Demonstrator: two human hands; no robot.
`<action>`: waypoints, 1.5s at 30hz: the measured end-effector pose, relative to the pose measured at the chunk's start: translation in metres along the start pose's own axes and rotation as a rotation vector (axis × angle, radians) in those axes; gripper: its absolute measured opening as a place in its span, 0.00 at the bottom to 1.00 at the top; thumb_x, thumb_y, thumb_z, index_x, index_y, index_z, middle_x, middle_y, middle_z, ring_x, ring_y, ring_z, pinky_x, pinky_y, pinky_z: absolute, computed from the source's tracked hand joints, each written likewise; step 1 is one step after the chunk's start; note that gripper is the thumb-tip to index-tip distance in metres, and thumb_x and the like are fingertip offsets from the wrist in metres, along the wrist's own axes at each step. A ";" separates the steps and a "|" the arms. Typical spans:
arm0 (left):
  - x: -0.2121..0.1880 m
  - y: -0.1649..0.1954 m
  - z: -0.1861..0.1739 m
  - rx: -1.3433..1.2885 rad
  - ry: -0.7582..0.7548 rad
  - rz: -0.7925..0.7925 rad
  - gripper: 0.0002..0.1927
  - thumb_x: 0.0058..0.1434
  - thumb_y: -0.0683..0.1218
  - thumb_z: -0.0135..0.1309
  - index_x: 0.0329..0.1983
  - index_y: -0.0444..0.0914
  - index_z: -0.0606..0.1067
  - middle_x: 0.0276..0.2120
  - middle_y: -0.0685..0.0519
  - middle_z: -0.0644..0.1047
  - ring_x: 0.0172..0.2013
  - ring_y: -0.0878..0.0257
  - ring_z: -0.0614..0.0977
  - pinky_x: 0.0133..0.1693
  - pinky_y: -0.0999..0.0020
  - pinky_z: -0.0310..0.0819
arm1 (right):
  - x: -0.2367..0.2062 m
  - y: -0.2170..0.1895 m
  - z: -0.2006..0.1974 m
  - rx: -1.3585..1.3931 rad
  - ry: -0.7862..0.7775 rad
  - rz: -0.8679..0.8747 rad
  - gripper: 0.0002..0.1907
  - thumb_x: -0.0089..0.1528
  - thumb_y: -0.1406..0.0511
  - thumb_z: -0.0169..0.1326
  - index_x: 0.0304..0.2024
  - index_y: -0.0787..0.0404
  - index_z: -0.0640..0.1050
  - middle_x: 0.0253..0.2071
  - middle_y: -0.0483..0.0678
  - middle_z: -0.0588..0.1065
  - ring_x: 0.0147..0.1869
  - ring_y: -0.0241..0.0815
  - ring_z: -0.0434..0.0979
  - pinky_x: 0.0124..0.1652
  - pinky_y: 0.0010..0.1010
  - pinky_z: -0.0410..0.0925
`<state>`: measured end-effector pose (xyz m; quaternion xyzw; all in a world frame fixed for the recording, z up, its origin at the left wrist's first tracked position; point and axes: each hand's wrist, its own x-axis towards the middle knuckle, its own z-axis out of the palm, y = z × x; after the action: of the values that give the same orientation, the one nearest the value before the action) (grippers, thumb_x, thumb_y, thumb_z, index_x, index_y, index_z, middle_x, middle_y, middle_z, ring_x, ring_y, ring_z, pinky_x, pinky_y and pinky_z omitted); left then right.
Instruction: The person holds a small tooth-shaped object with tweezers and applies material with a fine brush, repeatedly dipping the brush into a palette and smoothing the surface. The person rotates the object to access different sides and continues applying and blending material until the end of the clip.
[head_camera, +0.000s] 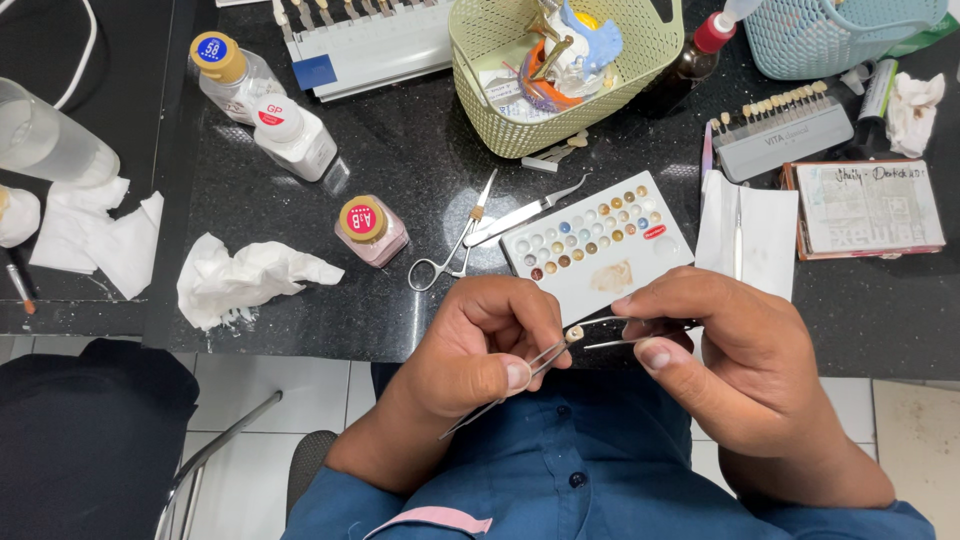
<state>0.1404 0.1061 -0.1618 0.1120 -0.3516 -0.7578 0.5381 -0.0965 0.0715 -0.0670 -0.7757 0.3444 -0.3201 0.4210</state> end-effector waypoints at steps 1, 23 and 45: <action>0.000 0.000 0.000 0.001 0.001 -0.001 0.14 0.57 0.46 0.60 0.41 0.31 0.76 0.33 0.47 0.79 0.28 0.69 0.77 0.33 0.78 0.70 | 0.000 0.000 0.000 0.004 0.001 0.009 0.12 0.62 0.69 0.56 0.48 0.67 0.79 0.36 0.51 0.80 0.39 0.37 0.81 0.41 0.24 0.70; 0.001 0.002 -0.002 0.030 -0.038 -0.014 0.15 0.59 0.47 0.59 0.42 0.31 0.76 0.33 0.47 0.79 0.28 0.71 0.76 0.32 0.79 0.70 | 0.006 0.003 0.002 -0.046 -0.028 -0.033 0.09 0.62 0.70 0.56 0.45 0.66 0.79 0.33 0.48 0.79 0.34 0.35 0.79 0.35 0.23 0.67; 0.002 0.007 0.018 0.403 0.094 0.100 0.14 0.70 0.43 0.53 0.53 0.29 0.78 0.38 0.51 0.81 0.29 0.73 0.76 0.32 0.78 0.70 | 0.004 0.006 0.004 -0.058 0.114 -0.016 0.09 0.65 0.72 0.56 0.47 0.67 0.78 0.40 0.51 0.80 0.41 0.36 0.80 0.42 0.21 0.71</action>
<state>0.1350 0.1103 -0.1436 0.2350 -0.4758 -0.6386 0.5573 -0.0927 0.0675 -0.0730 -0.7708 0.3707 -0.3570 0.3755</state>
